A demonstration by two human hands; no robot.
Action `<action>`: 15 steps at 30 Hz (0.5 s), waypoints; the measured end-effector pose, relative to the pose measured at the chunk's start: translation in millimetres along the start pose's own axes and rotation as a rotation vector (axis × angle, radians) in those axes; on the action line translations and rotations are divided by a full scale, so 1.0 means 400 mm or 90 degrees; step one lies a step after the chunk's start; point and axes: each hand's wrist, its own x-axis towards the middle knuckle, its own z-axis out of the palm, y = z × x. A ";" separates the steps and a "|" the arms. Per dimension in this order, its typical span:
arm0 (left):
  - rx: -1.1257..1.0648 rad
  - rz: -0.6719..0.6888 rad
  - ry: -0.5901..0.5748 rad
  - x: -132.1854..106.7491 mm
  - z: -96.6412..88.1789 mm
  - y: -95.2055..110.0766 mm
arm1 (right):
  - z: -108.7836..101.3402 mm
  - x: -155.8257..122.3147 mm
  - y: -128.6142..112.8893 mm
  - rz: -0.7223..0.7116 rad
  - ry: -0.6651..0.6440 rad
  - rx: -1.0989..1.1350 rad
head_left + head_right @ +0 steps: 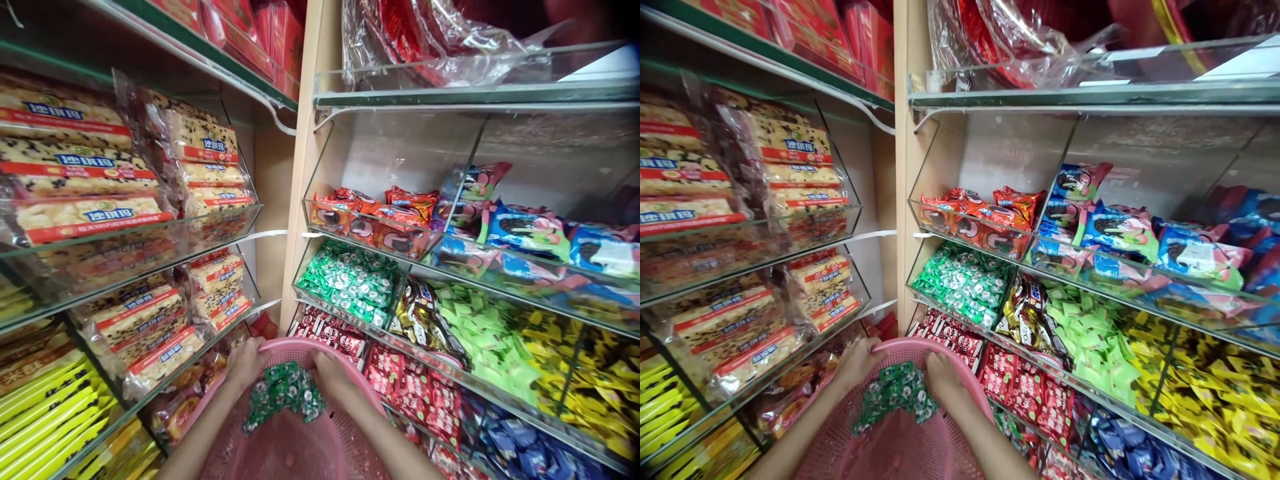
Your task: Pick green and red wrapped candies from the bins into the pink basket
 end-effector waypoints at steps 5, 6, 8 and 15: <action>0.000 0.008 -0.001 0.003 0.012 -0.001 | 0.023 0.002 0.011 0.013 0.018 -0.006; 0.001 0.006 0.000 0.003 0.016 -0.003 | 0.026 0.000 0.011 0.010 0.017 -0.017; 0.003 0.009 0.002 0.005 0.025 -0.010 | 0.032 -0.004 0.008 0.004 0.014 -0.044; 0.002 0.020 0.001 0.015 0.047 -0.023 | 0.005 -0.031 -0.033 0.015 0.022 -0.121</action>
